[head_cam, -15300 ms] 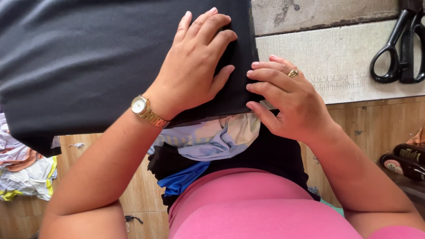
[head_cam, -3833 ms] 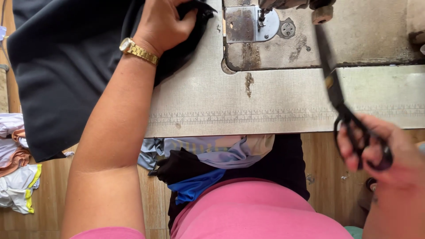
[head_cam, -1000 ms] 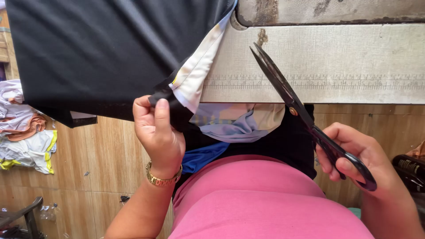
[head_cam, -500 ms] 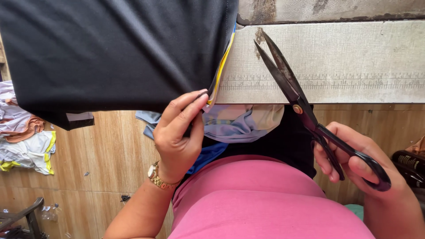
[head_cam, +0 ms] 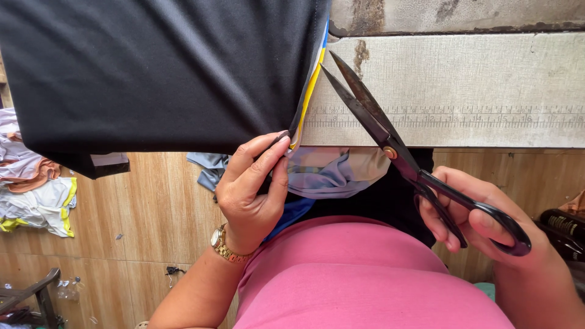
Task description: Trimming excess fabric from the edges of garment pieces using scissors
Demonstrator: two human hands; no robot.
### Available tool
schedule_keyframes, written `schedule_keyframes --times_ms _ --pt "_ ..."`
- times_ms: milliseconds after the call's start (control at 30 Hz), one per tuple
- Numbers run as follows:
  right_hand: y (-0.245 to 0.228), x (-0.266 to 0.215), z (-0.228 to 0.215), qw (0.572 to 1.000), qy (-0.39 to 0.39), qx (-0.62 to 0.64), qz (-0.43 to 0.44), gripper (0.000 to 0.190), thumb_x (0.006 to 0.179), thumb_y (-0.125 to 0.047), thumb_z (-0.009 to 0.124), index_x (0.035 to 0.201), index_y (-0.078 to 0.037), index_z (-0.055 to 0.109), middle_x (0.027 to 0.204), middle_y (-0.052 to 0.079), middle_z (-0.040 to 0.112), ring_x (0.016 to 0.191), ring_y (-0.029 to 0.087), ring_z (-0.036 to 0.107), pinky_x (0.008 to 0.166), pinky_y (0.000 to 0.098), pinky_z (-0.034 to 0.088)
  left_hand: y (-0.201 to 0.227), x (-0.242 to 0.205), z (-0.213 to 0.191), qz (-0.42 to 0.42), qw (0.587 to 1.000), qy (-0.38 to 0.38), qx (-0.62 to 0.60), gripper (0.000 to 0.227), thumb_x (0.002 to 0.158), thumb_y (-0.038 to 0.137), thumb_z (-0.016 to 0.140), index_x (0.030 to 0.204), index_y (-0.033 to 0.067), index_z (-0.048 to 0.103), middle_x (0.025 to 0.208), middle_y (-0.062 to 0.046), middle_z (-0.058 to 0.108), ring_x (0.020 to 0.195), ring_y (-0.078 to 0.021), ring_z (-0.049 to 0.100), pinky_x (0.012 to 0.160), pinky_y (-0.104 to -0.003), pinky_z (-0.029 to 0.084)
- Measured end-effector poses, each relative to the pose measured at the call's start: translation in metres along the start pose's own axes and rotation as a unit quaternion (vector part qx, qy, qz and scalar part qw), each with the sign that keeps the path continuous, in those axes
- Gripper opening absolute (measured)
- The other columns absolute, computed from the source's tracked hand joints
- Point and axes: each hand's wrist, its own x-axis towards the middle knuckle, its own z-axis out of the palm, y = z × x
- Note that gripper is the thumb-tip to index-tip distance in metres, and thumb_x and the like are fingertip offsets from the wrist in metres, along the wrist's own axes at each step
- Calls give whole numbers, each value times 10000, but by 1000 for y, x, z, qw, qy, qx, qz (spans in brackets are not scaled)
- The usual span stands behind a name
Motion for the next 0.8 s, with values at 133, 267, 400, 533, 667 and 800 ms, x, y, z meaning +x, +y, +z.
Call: schedule_keyframes --times_ms 133,267,400,533,667,800 --pt "2 0 -3 1000 16 1 17 838 972 -761 749 1137 54 639 753 94 607 562 115 502 473 243 365 1 2 -1 4 1000 -9 -4 234 1068 -96 682 1291 -39 728 1277 -223 745 1142 -336 770 1076 -421 631" --pt "7 0 -9 1000 13 -2 25 843 957 -784 753 1134 34 649 721 97 610 539 119 521 452 252 358 0 3 -1 21 1000 -18 3 233 1065 -95 696 1290 -47 727 1281 -228 748 1147 -345 776 1081 -429 642" --pt "-1 3 -2 999 22 2 31 843 952 -764 758 1120 55 647 745 97 609 553 117 510 471 241 373 1 6 -2 34 999 -31 10 240 1065 -100 686 1295 -48 725 1289 -227 746 1156 -346 777 1078 -431 636" --pt "-6 8 3 999 22 -30 13 802 973 -755 710 1119 31 646 760 79 626 571 105 528 485 250 353 1 9 -3 63 996 -54 27 245 1067 -87 687 1304 -36 723 1319 -230 743 1140 -350 782 1014 -438 632" --pt "-6 9 0 997 34 -66 21 736 955 -739 689 1074 -13 647 741 66 654 563 95 544 488 248 326 2 13 -3 100 990 -78 53 217 1069 -66 691 1280 -36 735 1312 -222 741 1109 -364 782 998 -450 639" --pt "-10 8 2 995 39 -87 9 675 982 -703 671 1050 -32 631 766 61 668 580 84 568 504 233 381 5 16 -1 128 982 -92 104 238 1101 12 681 1331 4 738 1329 -193 736 1059 -356 765 963 -451 646"
